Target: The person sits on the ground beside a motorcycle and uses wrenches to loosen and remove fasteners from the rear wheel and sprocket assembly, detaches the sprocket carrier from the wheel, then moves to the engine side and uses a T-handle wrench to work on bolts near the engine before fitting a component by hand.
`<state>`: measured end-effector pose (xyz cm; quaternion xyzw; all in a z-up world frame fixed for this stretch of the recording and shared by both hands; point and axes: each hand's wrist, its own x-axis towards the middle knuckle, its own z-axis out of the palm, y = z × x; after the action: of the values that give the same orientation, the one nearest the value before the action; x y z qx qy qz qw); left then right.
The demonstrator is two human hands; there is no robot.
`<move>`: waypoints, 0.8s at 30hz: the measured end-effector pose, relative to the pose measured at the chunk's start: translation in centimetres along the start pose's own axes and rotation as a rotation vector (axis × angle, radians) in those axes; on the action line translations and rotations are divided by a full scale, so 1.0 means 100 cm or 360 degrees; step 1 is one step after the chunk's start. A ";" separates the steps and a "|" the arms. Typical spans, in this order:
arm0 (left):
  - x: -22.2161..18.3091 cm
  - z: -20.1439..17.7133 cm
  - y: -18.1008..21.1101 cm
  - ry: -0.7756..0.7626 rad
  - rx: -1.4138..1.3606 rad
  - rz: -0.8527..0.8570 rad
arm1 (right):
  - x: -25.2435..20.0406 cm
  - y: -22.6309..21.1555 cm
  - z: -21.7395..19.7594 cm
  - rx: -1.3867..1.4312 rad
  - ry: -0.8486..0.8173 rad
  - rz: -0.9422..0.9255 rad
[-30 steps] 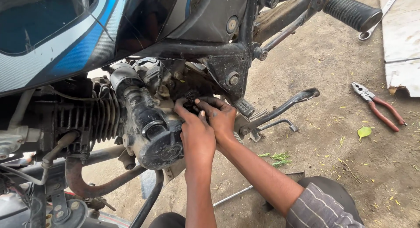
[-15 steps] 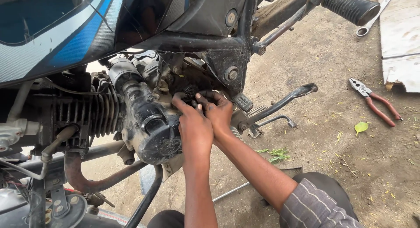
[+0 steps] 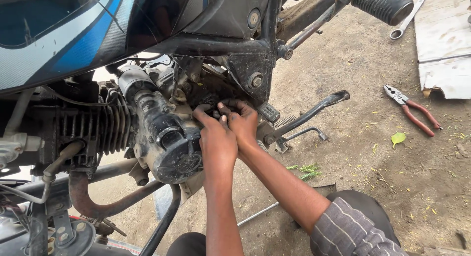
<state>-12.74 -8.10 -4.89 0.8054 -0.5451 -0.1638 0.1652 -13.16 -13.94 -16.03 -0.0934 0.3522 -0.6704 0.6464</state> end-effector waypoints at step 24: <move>-0.008 -0.011 0.002 0.0071 -0.0061 0.0077 | -0.005 -0.011 0.006 -0.0046 -0.0014 -0.0086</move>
<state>-12.72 -7.28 -3.79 0.7921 -0.5574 -0.1521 0.1968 -13.65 -13.77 -14.72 -0.1151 0.3563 -0.6822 0.6280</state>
